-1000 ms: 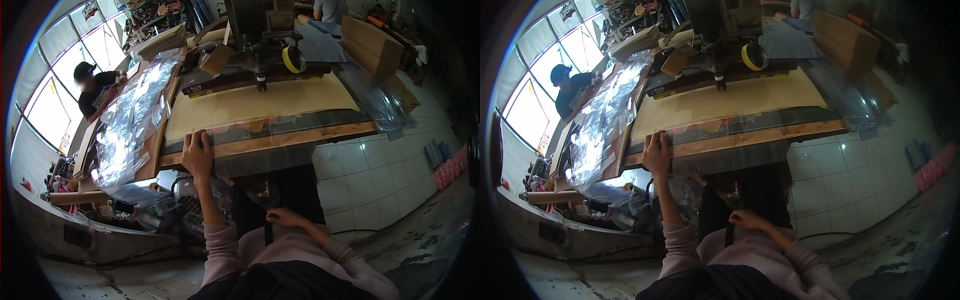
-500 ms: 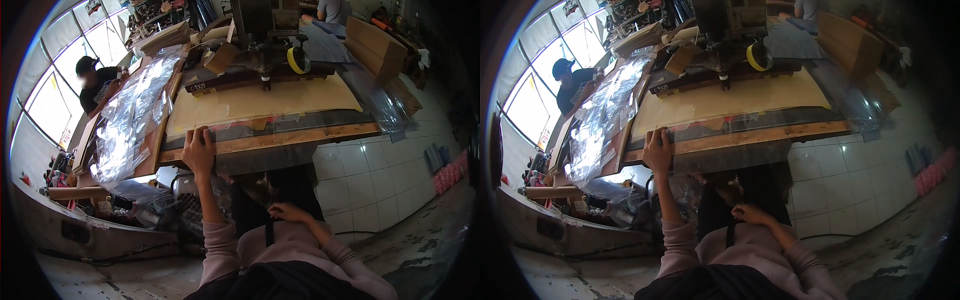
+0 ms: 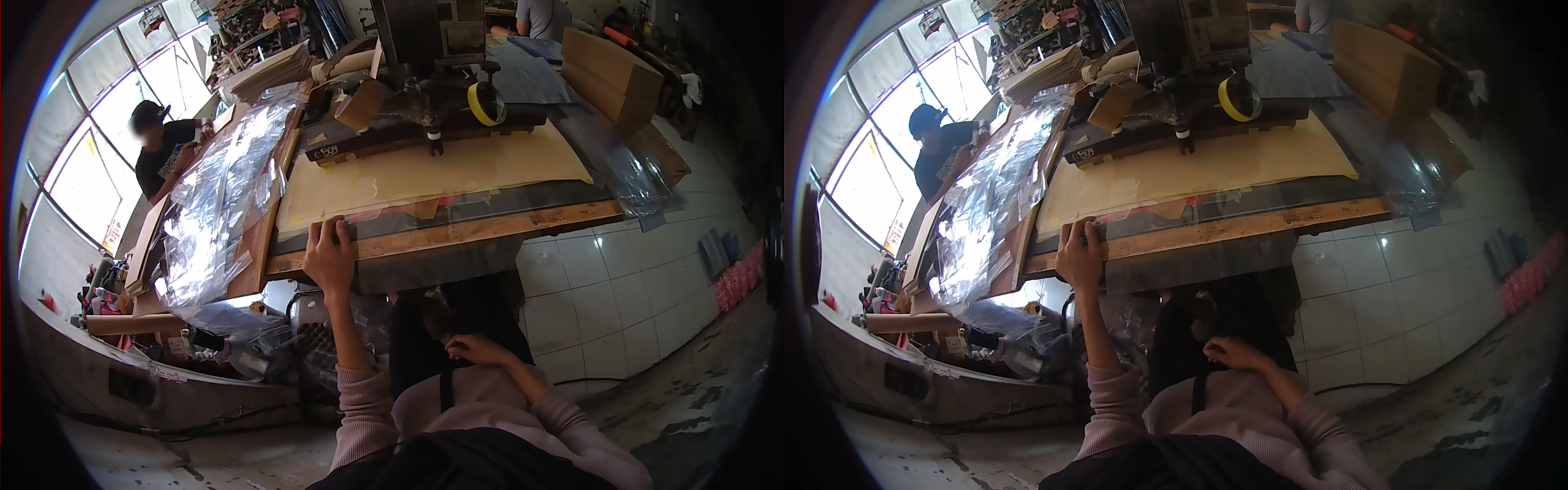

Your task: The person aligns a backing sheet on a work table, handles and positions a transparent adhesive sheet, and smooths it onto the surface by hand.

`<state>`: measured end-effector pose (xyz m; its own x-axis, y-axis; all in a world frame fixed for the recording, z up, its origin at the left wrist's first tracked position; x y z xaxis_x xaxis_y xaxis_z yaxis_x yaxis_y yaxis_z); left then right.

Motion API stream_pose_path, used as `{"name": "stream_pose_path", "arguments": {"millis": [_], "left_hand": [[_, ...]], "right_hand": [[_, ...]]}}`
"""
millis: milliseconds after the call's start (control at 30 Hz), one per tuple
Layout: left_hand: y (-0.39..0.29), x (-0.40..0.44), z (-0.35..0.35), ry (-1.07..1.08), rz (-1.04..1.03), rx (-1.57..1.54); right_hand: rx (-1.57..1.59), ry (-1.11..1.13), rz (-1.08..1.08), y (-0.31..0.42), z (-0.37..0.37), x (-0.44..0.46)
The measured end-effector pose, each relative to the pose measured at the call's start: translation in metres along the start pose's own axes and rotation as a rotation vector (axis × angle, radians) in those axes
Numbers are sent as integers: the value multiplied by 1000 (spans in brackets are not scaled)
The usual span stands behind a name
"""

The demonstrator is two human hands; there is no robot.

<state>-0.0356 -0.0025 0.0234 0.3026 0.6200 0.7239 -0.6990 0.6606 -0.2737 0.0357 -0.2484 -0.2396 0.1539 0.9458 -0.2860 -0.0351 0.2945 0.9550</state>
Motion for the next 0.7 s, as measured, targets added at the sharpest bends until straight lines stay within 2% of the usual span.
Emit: {"name": "stream_pose_path", "arguments": {"millis": [167, 267, 367, 567, 667, 700], "left_hand": [[1, 0, -2, 12, 5, 11], [0, 0, -1, 2, -4, -13], [0, -1, 0, -5, -4, -9], [-1, -1, 1, -16, -11, -7], [0, 0, -1, 8, -16, -15], [-3, 4, -2, 14, -32, -27]], "right_hand": [[37, -44, 50, -5, 5, -3], [-19, -84, -39, -2, 3, -5], [-135, -97, 40, -4, 3, 3], [182, -232, 91, -9, 18, 12], [-456, -562, 739, 104, 19, -44], [-563, -634, 897, 151, 19, -66]]}}
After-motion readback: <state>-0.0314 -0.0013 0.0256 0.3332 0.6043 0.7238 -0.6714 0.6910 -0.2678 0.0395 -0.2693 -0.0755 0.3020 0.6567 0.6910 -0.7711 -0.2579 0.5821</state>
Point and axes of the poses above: each hand's wrist, its own x-axis towards the middle knuckle, its own z-axis out of the back of the hand, y = z × x, the point moved 8 cm from there along x, towards the middle knuckle, and after that the axes turned 13 degrees about x, right-handed, at the moved point
